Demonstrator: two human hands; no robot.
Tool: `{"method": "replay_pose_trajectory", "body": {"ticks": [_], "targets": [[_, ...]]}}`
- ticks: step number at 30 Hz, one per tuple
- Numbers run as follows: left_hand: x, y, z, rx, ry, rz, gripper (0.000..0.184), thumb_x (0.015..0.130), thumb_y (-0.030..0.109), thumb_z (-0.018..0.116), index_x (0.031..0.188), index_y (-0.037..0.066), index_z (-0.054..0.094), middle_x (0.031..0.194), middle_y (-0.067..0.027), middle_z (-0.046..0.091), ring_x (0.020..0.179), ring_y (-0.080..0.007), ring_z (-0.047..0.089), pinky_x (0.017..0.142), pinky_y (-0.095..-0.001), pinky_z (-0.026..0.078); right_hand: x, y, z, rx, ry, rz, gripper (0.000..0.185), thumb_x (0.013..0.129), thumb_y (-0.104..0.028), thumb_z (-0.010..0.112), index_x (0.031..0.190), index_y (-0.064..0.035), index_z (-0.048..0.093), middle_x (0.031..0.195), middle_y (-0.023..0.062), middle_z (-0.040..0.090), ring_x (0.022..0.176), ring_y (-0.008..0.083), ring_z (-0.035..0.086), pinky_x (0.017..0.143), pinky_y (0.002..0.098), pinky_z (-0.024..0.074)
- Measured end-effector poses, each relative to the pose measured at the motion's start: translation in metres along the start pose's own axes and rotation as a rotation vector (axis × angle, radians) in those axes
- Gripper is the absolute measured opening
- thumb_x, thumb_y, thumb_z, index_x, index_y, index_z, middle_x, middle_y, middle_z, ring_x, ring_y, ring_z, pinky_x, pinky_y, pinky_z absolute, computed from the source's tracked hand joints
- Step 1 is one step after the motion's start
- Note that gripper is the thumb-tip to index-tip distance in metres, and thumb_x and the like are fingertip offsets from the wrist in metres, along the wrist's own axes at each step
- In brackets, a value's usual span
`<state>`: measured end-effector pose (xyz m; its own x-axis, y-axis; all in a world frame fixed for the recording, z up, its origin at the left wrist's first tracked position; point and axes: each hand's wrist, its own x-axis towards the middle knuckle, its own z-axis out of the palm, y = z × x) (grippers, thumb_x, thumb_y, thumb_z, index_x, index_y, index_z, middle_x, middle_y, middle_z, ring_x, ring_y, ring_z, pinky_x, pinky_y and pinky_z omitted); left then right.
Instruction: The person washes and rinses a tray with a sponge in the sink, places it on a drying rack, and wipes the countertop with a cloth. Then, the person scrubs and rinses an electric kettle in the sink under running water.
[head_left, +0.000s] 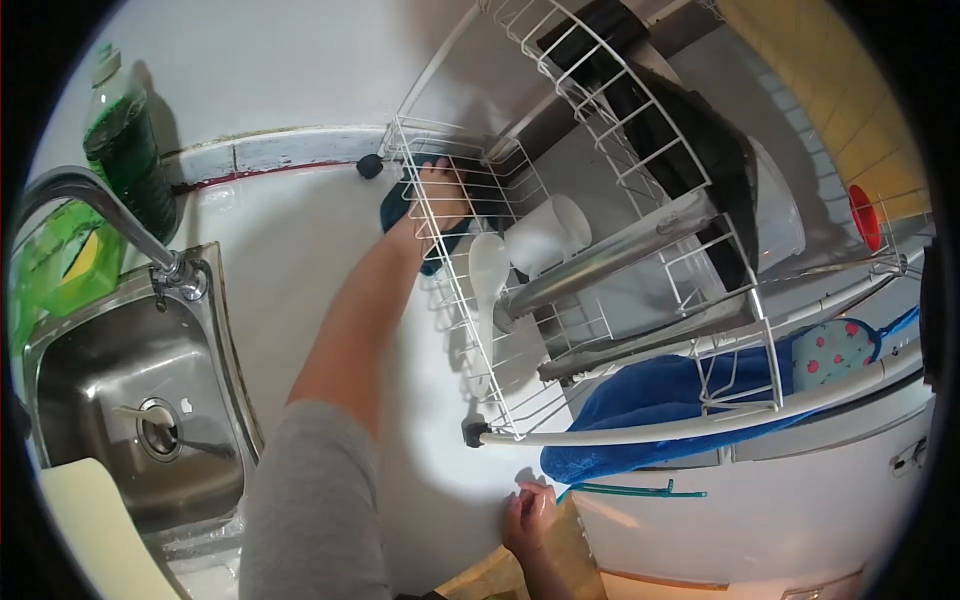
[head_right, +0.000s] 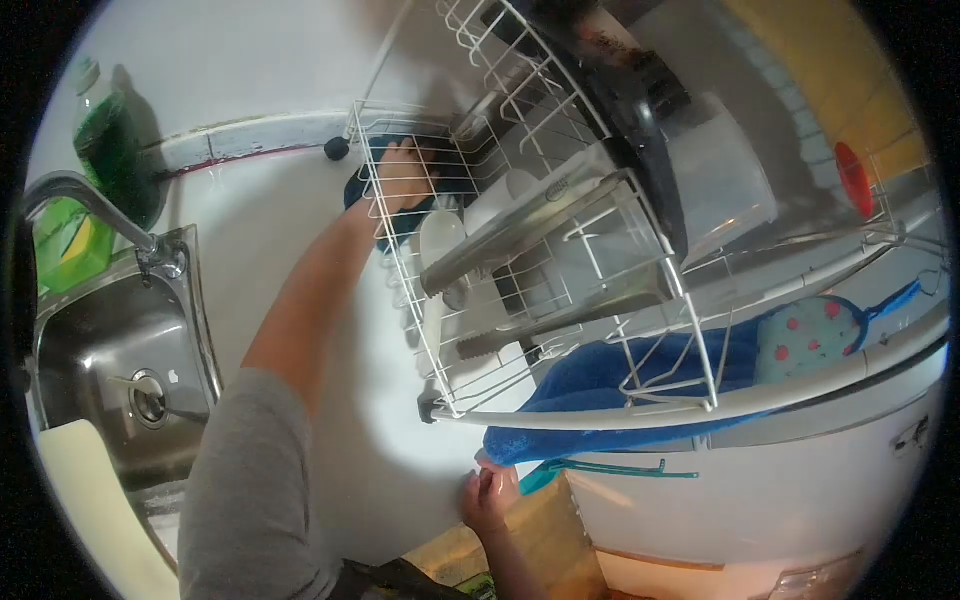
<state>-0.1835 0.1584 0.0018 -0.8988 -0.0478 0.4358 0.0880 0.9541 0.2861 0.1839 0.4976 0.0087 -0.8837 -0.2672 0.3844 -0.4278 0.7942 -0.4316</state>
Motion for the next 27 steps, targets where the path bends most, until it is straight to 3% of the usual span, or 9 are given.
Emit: {"method": "replay_pose_trajectory", "body": {"ticks": [9, 10, 12, 13, 15, 16, 17, 24, 27], "targets": [[-0.033, -0.013, -0.027, 0.417, -0.184, -0.125, 0.061, 0.089, 0.041, 0.034, 0.131, -0.003, 0.039, 0.134, -0.0146, 0.043, 0.126, -0.0285, 0.035, 0.103, -0.0396, 0.027, 0.0, 0.002, 0.001, -0.043, -0.003, -0.064, 0.019, 0.074, -0.006, 0.056, 0.092, -0.0009, 0.055, 0.066, 0.0066, 0.042, 0.061, 0.0207, 0.04, 0.054, 0.0348, 0.0312], [-0.034, -0.004, -0.021, 0.445, 0.114, -0.082, 0.05, 0.086, 0.038, 0.041, 0.11, -0.001, 0.06, 0.11, -0.014, 0.06, 0.114, -0.0275, 0.048, 0.099, -0.0402, 0.03, -0.001, 0.005, 0.002, -0.031, 0.006, -0.09, 0.018, 0.074, -0.006, 0.056, 0.092, -0.0008, 0.055, 0.066, 0.0066, 0.042, 0.061, 0.0206, 0.04, 0.054, 0.0345, 0.0309], [-0.017, 0.0, -0.028, 0.28, -0.046, 0.093, 0.033, 0.08, 0.032, 0.05, 0.072, 0.006, 0.069, 0.076, -0.0096, 0.066, 0.098, -0.0261, 0.058, 0.095, -0.0409, 0.034, -0.001, 0.008, 0.001, -0.031, 0.024, -0.119, 0.018, 0.075, -0.005, 0.056, 0.091, -0.0002, 0.055, 0.066, 0.0066, 0.041, 0.06, 0.0204, 0.039, 0.054, 0.0339, 0.0305], [-0.014, -0.002, -0.013, 0.176, 0.25, 0.211, 0.033, 0.076, 0.026, 0.055, 0.047, 0.011, 0.061, 0.05, -0.0041, 0.058, 0.083, -0.0247, 0.062, 0.089, -0.0406, 0.037, -0.001, 0.008, 0.001, -0.037, 0.032, -0.124, 0.017, 0.075, -0.005, 0.056, 0.091, 0.0001, 0.055, 0.066, 0.0066, 0.04, 0.06, 0.0201, 0.039, 0.054, 0.0337, 0.0302], [-0.008, -0.003, 0.006, 0.049, 0.18, 0.1, 0.023, 0.076, 0.026, 0.056, 0.078, 0.006, 0.068, 0.087, -0.0112, 0.064, 0.102, -0.0277, 0.055, 0.093, -0.0406, 0.037, -0.002, 0.007, 0.003, -0.027, 0.02, -0.116, 0.017, 0.075, -0.005, 0.055, 0.091, 0.0005, 0.055, 0.066, 0.0067, 0.039, 0.06, 0.0198, 0.039, 0.054, 0.0333, 0.03], [-0.013, -0.007, 0.007, -0.134, 0.237, 0.074, 0.031, 0.078, 0.028, 0.055, 0.094, 0.004, 0.067, 0.104, -0.0144, 0.063, 0.11, -0.0294, 0.051, 0.096, -0.0412, 0.036, -0.004, 0.007, 0.002, -0.015, 0.004, -0.098, 0.018, 0.075, -0.006, 0.055, 0.091, 0.0006, 0.056, 0.066, 0.0067, 0.039, 0.06, 0.0197, 0.039, 0.054, 0.0331, 0.0301], [-0.013, -0.018, 0.014, -0.07, 0.078, 0.015, 0.051, 0.082, 0.033, 0.049, 0.123, 0.002, 0.051, 0.13, -0.0193, 0.046, 0.123, -0.0334, 0.04, 0.104, -0.042, 0.03, -0.005, 0.008, 0.001, -0.003, -0.009, -0.08, 0.018, 0.075, -0.006, 0.055, 0.091, 0.0006, 0.056, 0.067, 0.0067, 0.038, 0.06, 0.0196, 0.039, 0.054, 0.0329, 0.0301], [-0.128, -0.068, -0.078, -0.006, -0.095, 0.011, 0.058, 0.092, 0.045, 0.035, 0.131, 0.002, 0.042, 0.14, -0.0191, 0.035, 0.133, -0.0307, 0.028, 0.109, -0.0423, 0.021, 0.001, 0.003, 0.0, 0.008, 0.057, -0.133, 0.017, 0.074, -0.007, 0.055, 0.09, -0.0004, 0.058, 0.064, 0.0062, 0.039, 0.061, 0.0213, 0.039, 0.055, 0.0337, 0.0318], [-0.171, -0.1, -0.146, 0.247, -0.217, -0.306, 0.061, 0.092, 0.046, 0.035, 0.135, 0.003, 0.037, 0.14, -0.0181, 0.034, 0.134, -0.0298, 0.026, 0.11, -0.0431, 0.018, 0.003, -0.001, -0.003, 0.072, 0.059, -0.104, 0.014, 0.07, -0.005, 0.057, 0.084, -0.0016, 0.057, 0.058, 0.0057, 0.041, 0.058, 0.0239, 0.04, 0.057, 0.0372, 0.0341]]}}
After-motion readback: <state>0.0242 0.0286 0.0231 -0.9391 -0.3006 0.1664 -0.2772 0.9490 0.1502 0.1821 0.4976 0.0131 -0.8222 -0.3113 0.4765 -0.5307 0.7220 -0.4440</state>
